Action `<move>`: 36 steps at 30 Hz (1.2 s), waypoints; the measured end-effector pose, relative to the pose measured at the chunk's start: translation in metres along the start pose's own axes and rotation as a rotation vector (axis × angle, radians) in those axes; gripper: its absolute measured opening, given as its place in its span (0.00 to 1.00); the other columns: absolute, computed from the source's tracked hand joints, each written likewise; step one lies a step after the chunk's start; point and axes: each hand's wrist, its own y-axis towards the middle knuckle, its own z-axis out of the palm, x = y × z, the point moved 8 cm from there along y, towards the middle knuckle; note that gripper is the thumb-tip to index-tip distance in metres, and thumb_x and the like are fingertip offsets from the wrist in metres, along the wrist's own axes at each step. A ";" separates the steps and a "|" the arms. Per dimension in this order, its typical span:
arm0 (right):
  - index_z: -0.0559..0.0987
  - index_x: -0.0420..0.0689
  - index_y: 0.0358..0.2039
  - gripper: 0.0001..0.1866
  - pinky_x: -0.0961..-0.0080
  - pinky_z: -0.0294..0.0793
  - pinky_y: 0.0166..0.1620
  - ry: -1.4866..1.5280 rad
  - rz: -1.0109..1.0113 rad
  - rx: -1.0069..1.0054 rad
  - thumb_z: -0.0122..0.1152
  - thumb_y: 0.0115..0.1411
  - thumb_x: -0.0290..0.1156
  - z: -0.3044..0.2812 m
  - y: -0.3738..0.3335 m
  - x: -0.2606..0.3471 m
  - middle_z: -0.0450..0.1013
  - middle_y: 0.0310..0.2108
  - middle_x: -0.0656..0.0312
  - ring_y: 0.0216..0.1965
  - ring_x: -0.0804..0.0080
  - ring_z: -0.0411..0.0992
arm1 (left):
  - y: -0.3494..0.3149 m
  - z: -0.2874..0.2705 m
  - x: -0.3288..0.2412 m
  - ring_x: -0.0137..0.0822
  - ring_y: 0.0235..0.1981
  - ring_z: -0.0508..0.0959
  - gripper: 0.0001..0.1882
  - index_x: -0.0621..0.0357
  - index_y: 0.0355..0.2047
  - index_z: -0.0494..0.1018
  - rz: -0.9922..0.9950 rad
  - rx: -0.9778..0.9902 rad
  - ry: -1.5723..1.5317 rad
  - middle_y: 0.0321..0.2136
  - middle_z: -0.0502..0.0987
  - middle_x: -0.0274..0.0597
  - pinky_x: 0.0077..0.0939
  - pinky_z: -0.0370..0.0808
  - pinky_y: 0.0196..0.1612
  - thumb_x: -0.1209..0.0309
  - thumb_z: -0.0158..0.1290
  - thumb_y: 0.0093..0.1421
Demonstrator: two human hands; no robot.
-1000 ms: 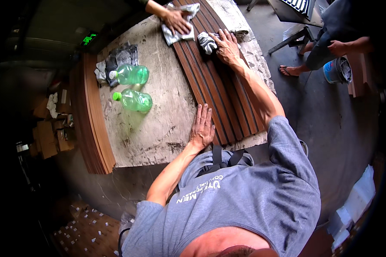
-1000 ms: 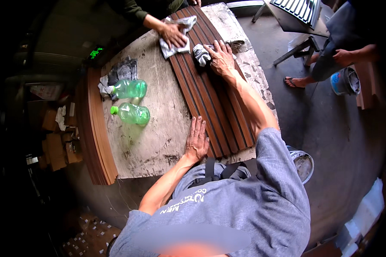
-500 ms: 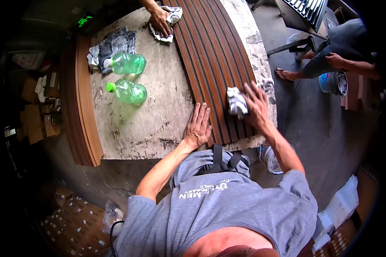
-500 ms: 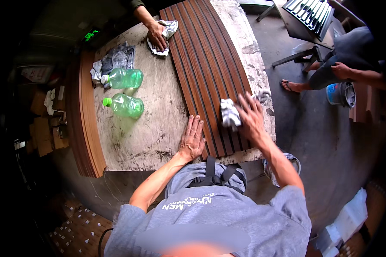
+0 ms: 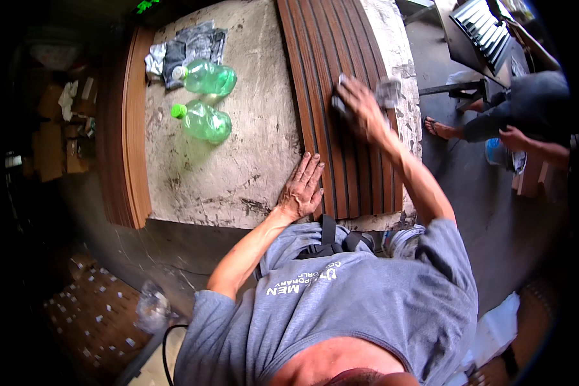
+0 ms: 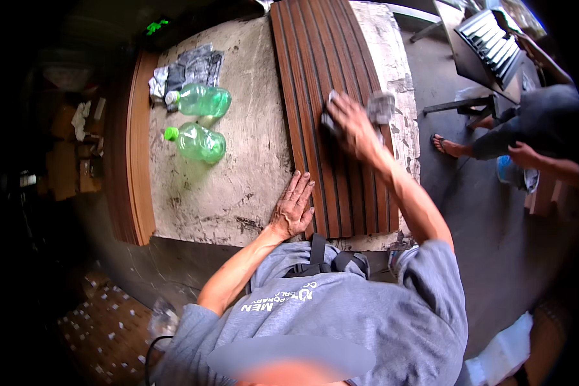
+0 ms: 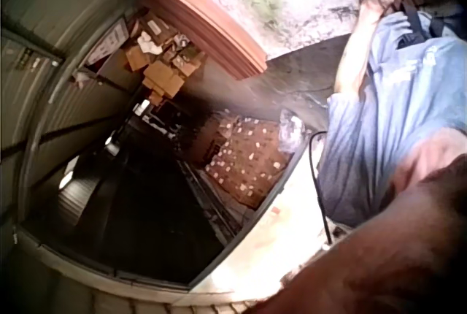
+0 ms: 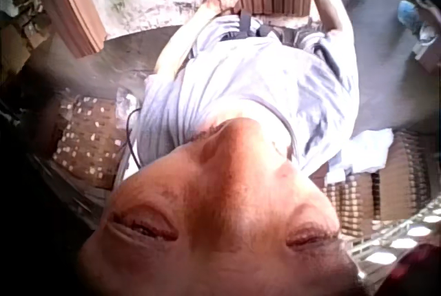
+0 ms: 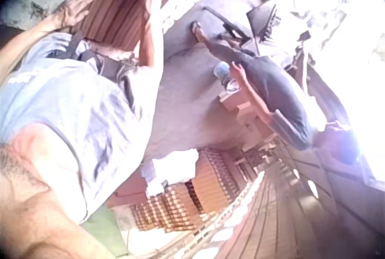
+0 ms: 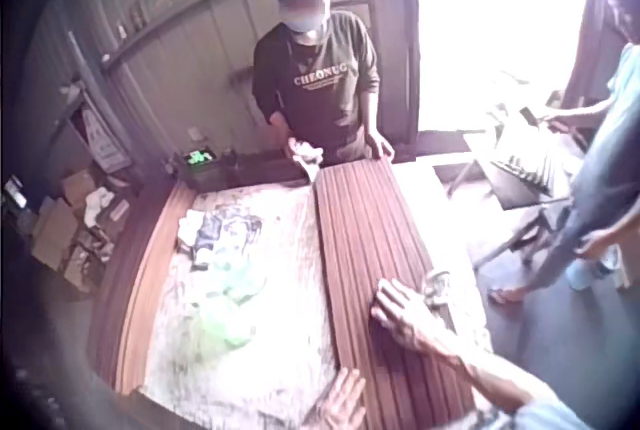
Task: The person wipes wooden panels with cloths alongside a coworker on a workbench, unfolds a white sheet by hand, and cleans additional panels.
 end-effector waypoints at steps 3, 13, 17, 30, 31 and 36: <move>0.51 0.45 0.68 0.41 0.51 0.42 0.70 0.069 0.014 0.315 0.58 0.56 0.25 0.004 -0.060 0.096 0.42 0.70 0.51 0.71 0.54 0.40 | -0.001 -0.002 0.001 0.58 0.67 0.52 0.37 0.68 0.61 0.60 -0.032 0.030 -0.023 0.65 0.54 0.57 0.45 0.57 0.67 0.72 0.56 0.49; 0.66 0.40 0.59 0.35 0.48 0.55 0.62 -0.219 0.045 -0.118 0.65 0.50 0.31 0.018 0.099 -0.024 0.63 0.60 0.47 0.64 0.46 0.55 | -0.006 0.000 0.008 0.59 0.66 0.54 0.36 0.70 0.61 0.57 -0.070 -0.141 -0.130 0.65 0.54 0.60 0.44 0.56 0.67 0.69 0.56 0.54; 0.66 0.40 0.60 0.28 0.50 0.54 0.65 -0.265 0.113 -0.089 0.54 0.59 0.31 0.038 0.126 -0.020 0.61 0.62 0.45 0.66 0.51 0.54 | -0.004 -0.002 0.011 0.61 0.65 0.56 0.34 0.69 0.63 0.54 -0.062 -0.232 -0.107 0.64 0.55 0.63 0.46 0.57 0.66 0.72 0.52 0.58; 0.68 0.39 0.59 0.31 0.68 0.66 0.58 0.335 0.622 0.296 0.53 0.51 0.17 -0.063 -0.201 0.178 0.67 0.54 0.51 0.54 0.59 0.66 | -0.010 -0.008 0.024 0.57 0.64 0.59 0.26 0.70 0.58 0.61 -0.091 -0.322 -0.101 0.61 0.60 0.60 0.44 0.56 0.66 0.68 0.44 0.63; 0.69 0.39 0.57 0.30 0.71 0.70 0.53 0.433 0.734 0.095 0.53 0.51 0.15 -0.076 -0.218 0.169 0.71 0.49 0.52 0.49 0.62 0.71 | -0.010 -0.007 0.023 0.57 0.63 0.59 0.26 0.71 0.58 0.62 -0.090 -0.308 -0.098 0.60 0.61 0.60 0.44 0.56 0.66 0.68 0.44 0.62; 0.67 0.36 0.55 0.23 0.63 0.80 0.44 1.797 0.916 -0.820 0.49 0.62 0.36 -0.082 -0.262 0.153 0.74 0.41 0.48 0.39 0.58 0.76 | -0.011 -0.003 0.022 0.56 0.63 0.60 0.25 0.71 0.56 0.65 -0.046 -0.288 -0.052 0.59 0.64 0.59 0.43 0.57 0.66 0.71 0.47 0.59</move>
